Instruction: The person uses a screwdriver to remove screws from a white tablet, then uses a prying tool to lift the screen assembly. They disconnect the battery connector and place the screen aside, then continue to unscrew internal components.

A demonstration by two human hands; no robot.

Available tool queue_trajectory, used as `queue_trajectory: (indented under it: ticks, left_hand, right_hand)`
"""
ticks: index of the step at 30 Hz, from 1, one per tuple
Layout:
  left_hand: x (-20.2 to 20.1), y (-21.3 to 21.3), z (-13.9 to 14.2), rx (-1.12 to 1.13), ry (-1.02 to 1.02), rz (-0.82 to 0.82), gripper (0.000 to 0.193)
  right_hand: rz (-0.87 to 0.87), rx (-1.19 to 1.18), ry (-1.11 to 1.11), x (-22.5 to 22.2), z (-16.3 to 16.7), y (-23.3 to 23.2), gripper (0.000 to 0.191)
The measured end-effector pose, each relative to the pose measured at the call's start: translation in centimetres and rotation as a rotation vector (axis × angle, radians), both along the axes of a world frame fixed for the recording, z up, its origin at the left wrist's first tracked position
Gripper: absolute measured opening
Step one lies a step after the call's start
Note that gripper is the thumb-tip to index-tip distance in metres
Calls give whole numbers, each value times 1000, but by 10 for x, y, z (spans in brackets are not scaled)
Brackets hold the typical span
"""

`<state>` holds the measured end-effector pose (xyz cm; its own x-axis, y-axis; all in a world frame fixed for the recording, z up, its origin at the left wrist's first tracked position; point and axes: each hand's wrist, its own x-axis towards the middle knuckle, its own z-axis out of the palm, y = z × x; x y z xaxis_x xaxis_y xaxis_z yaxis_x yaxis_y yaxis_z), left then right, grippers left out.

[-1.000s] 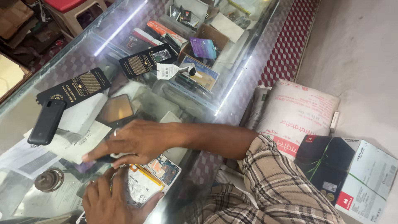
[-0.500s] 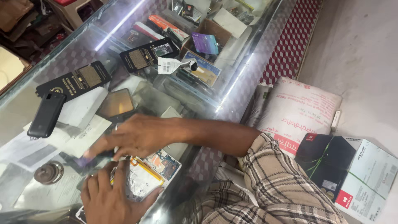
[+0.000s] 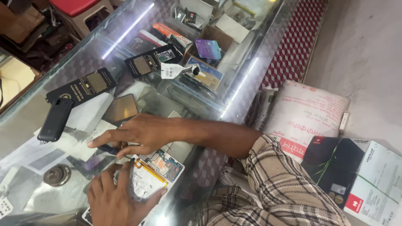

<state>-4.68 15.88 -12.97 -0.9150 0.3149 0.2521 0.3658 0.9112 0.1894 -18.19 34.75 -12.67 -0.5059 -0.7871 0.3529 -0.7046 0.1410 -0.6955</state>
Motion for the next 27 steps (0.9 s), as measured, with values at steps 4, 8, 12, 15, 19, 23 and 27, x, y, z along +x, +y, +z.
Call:
queue_trajectory:
  ticks: [4,8,12,15,19,23,27]
  left_hand:
    - [-1,-1,-1,-32,-15,-1,109]
    - [-1,-5,1,-129,-36,6,113]
    - [-3,-6,7,-65,-5,-13,108]
    - [-4,-3,12,1,8,-30,105]
    - [-3,0,15,-61,87,-31,108]
    - [-4,1,13,-12,31,-44,103]
    - [-4,3,9,-74,37,-29,106]
  right_hand:
    - [11,1,-20,2,1,1,67]
    - [73,40,-41,4,2,-1,64]
    - [-5,48,0,5,3,-5,60]
    - [-42,54,67,6,2,-6,61]
    - [56,-35,6,6,-1,-6,61]
    - [-17,-55,74,4,-7,-3,55]
    - [-9,-63,160,4,-11,0,58]
